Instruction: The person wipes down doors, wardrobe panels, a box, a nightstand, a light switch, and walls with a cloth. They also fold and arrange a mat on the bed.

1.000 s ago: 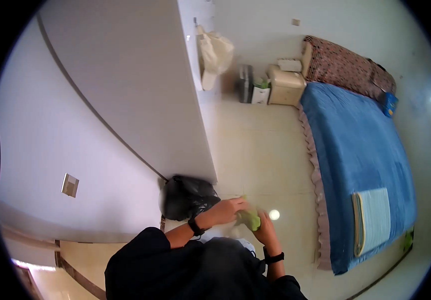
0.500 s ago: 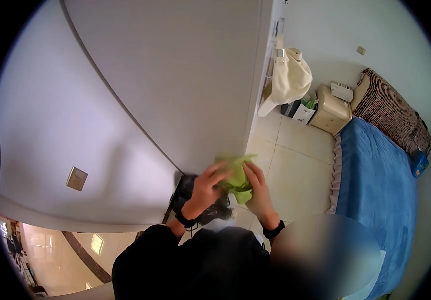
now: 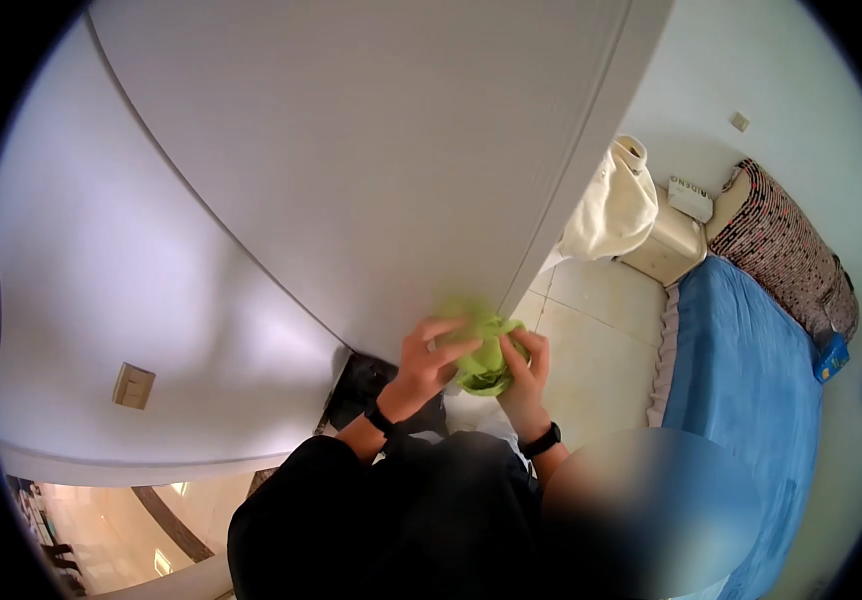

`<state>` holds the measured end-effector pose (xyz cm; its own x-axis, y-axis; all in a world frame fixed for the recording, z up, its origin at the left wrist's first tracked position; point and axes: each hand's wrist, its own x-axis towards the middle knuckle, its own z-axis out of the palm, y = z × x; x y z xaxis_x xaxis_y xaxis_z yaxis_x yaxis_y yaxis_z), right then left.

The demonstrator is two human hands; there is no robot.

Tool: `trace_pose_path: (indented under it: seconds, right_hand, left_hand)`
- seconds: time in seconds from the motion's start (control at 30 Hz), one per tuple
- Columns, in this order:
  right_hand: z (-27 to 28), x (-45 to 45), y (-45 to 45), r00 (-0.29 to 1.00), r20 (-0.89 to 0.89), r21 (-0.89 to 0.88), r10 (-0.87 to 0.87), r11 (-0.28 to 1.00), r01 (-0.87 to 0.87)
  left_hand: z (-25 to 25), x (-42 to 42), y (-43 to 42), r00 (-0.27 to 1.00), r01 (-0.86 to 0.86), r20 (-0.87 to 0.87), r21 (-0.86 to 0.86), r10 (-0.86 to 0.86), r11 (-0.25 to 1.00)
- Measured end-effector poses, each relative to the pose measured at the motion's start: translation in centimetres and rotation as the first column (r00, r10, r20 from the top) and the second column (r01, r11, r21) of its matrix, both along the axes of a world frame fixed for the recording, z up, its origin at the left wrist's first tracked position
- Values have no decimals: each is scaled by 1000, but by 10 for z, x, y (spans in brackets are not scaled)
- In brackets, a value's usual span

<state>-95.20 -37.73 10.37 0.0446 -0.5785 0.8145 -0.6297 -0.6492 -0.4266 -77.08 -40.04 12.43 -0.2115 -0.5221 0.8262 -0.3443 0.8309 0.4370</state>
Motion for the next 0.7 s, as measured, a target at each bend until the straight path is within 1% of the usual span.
trace_pose_path:
  seconds: [0.07,0.17,0.23,0.27,0.3,0.37,0.4,0.43,0.47,0.5,0.53,0.57,0.63,0.7]
  right_hand:
    - [-13,-2,2,999,-53,51,7,999,-5]
    - [-27,4,14,996,-92,200,-20,979,38]
    - [-26,14,22,992,-118,299,-47,951,80]
    - [-17,18,28,989,-147,383,7,922,51]
    - [-18,24,32,989,-143,428,43,903,23]
    - [-17,35,35,978,-158,506,139,861,-41]
    - [-18,39,33,970,-170,522,174,851,-61]
    - [-19,44,29,962,-178,537,209,840,-82]
    - [-21,48,23,953,-184,551,242,828,-104]
    - [-25,53,18,944,-213,528,253,843,-106]
    - [-25,57,14,940,-205,527,273,840,-129]
    - [-23,62,8,938,-194,523,289,839,-150]
    - [-14,72,-3,931,-182,493,317,849,-193]
    - [16,79,-14,920,-179,427,349,870,-247]
  left_hand:
    - [-16,3,0,1000,-7,10,60,6,998]
    - [-37,8,4,999,-15,33,158,10,987]
    - [-48,12,6,999,-25,36,223,17,974]
    - [-53,16,7,999,-29,35,266,20,964]
    - [-57,18,8,999,-32,33,309,23,951]
    - [-68,22,6,993,-115,23,276,113,954]
    - [-74,26,6,987,-157,20,262,157,952]
    - [-78,31,6,982,-180,3,296,188,938]
    - [-82,35,5,977,-180,-50,342,209,922]
    - [-83,39,4,968,-175,-100,388,230,905]
    - [-83,43,5,957,-165,-147,436,251,885]
    - [-82,49,5,950,-184,-146,450,276,874]
    - [-61,55,1,914,-331,-137,289,381,898]
    - [-38,59,-13,863,-473,-155,87,481,876]
